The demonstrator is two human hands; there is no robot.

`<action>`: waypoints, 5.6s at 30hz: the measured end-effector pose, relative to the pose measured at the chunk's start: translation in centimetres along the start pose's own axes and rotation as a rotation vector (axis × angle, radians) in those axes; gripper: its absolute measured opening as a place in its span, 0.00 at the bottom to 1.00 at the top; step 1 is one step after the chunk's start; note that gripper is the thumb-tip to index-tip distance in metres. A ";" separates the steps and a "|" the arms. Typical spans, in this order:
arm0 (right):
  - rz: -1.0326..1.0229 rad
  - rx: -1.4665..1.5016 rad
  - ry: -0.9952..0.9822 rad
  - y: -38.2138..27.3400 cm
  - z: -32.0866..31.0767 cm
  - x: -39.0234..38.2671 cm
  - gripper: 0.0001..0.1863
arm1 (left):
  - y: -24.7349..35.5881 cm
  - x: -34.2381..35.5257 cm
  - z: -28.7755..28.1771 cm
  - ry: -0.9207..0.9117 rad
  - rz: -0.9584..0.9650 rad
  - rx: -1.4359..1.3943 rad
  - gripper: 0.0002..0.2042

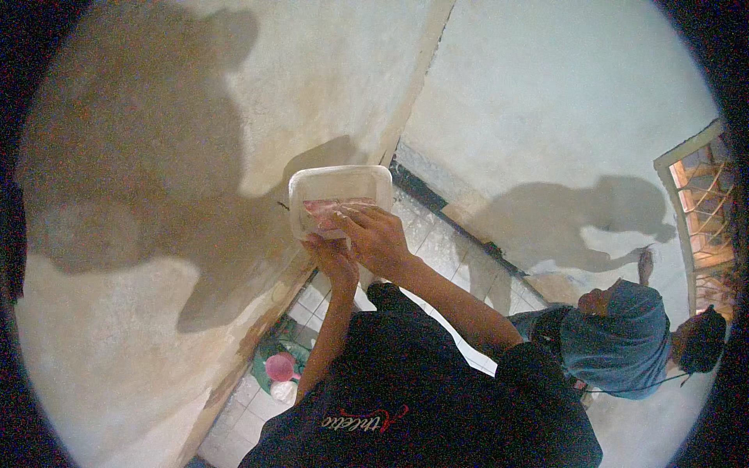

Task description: The person applies putty to a wall using a spatula, dipping it into a container and smoothing the material over damaged areas of the wall surface.

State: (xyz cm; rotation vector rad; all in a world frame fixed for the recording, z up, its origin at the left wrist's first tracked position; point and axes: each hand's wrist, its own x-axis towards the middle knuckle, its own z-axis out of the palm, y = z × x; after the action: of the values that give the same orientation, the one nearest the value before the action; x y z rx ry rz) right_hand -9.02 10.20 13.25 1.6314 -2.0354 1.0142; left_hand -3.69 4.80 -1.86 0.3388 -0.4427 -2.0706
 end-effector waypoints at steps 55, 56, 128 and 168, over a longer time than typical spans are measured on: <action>0.328 -0.043 0.040 2.3 -4.4 -1.5 0.10 | 2.4 -1.1 5.4 -0.075 0.210 0.303 0.37; 0.304 -0.072 0.007 2.4 -4.5 -2.0 0.10 | 2.5 -1.2 5.6 -0.076 0.208 0.302 0.37; -0.047 0.050 -0.037 -1.1 -4.0 2.8 0.17 | 0.6 -0.8 3.1 -0.074 0.093 0.033 0.27; -0.023 -0.059 -0.146 -1.3 -3.3 1.5 0.22 | 0.6 0.8 7.8 0.078 -0.252 -0.121 0.36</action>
State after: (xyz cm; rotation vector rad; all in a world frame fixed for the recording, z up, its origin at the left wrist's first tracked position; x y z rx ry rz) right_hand -8.75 11.33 16.92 1.7397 -2.1124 0.8421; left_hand -6.87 5.22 5.35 0.4182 -0.2352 -2.3080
